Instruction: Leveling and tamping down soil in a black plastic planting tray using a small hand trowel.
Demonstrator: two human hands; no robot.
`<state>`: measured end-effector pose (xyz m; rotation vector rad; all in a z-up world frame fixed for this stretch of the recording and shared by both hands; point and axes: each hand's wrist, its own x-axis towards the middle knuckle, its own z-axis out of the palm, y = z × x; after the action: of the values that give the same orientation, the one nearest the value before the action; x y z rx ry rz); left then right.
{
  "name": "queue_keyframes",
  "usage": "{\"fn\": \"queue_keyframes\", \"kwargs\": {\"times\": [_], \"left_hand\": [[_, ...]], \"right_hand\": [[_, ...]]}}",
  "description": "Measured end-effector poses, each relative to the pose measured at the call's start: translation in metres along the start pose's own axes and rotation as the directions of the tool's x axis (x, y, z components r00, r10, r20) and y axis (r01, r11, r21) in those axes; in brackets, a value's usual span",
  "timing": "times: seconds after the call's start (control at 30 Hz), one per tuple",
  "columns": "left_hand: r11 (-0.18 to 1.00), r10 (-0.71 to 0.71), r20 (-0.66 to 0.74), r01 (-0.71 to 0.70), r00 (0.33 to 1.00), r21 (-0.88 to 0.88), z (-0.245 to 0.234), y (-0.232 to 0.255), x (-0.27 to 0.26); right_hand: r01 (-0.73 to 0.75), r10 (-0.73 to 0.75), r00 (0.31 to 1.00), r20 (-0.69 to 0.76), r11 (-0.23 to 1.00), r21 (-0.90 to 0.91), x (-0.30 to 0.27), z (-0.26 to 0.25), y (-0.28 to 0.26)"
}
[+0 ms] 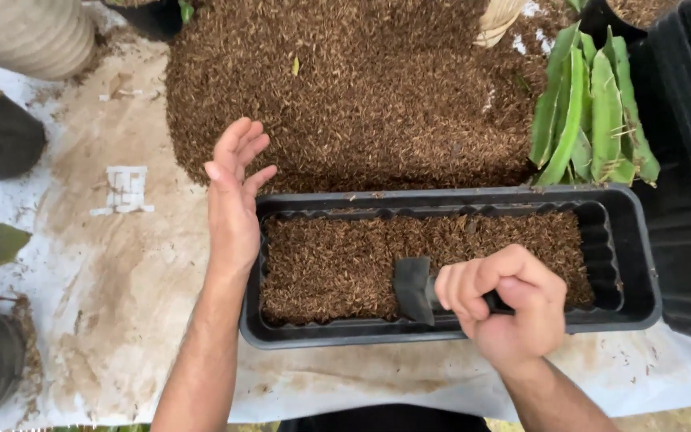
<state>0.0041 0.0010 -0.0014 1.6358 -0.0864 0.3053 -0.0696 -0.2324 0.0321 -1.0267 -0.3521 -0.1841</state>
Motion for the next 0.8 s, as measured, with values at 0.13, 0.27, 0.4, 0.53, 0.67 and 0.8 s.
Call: {"fn": "queue_keyframes", "kwargs": {"times": [0.13, 0.27, 0.4, 0.53, 0.67, 0.8], "left_hand": [[1.0, -0.009, 0.014, 0.009, 1.0, 0.013, 0.0, 0.003, -0.001], [1.0, 0.0, -0.001, 0.0, 1.0, 0.004, 0.001, 0.001, -0.002], [1.0, 0.007, -0.01, -0.007, 1.0, -0.006, 0.0, 0.001, -0.002], [1.0, 0.0, -0.001, 0.0, 1.0, -0.013, 0.0, 0.0, -0.002], [1.0, -0.004, -0.003, 0.004, 1.0, -0.022, 0.0, 0.0, -0.001], [1.0, 0.008, 0.008, -0.008, 1.0, 0.003, 0.0, 0.0, 0.0]], "right_hand": [[0.034, -0.035, 0.998, 0.055, 0.999, 0.017, 0.005, -0.005, 0.004], [0.068, -0.07, 0.995, 0.077, 0.997, 0.031, 0.014, -0.009, -0.014], [0.138, -0.15, 0.975, 0.163, 0.987, 0.083, 0.017, -0.013, -0.048], [0.124, -0.135, 0.986, 0.096, 0.986, 0.115, 0.005, -0.011, -0.037], [0.061, -0.061, 0.998, 0.028, 0.998, -0.002, -0.002, -0.01, -0.014], [0.004, -0.002, 0.998, 0.06, 0.999, -0.034, -0.006, -0.011, -0.006]]}}
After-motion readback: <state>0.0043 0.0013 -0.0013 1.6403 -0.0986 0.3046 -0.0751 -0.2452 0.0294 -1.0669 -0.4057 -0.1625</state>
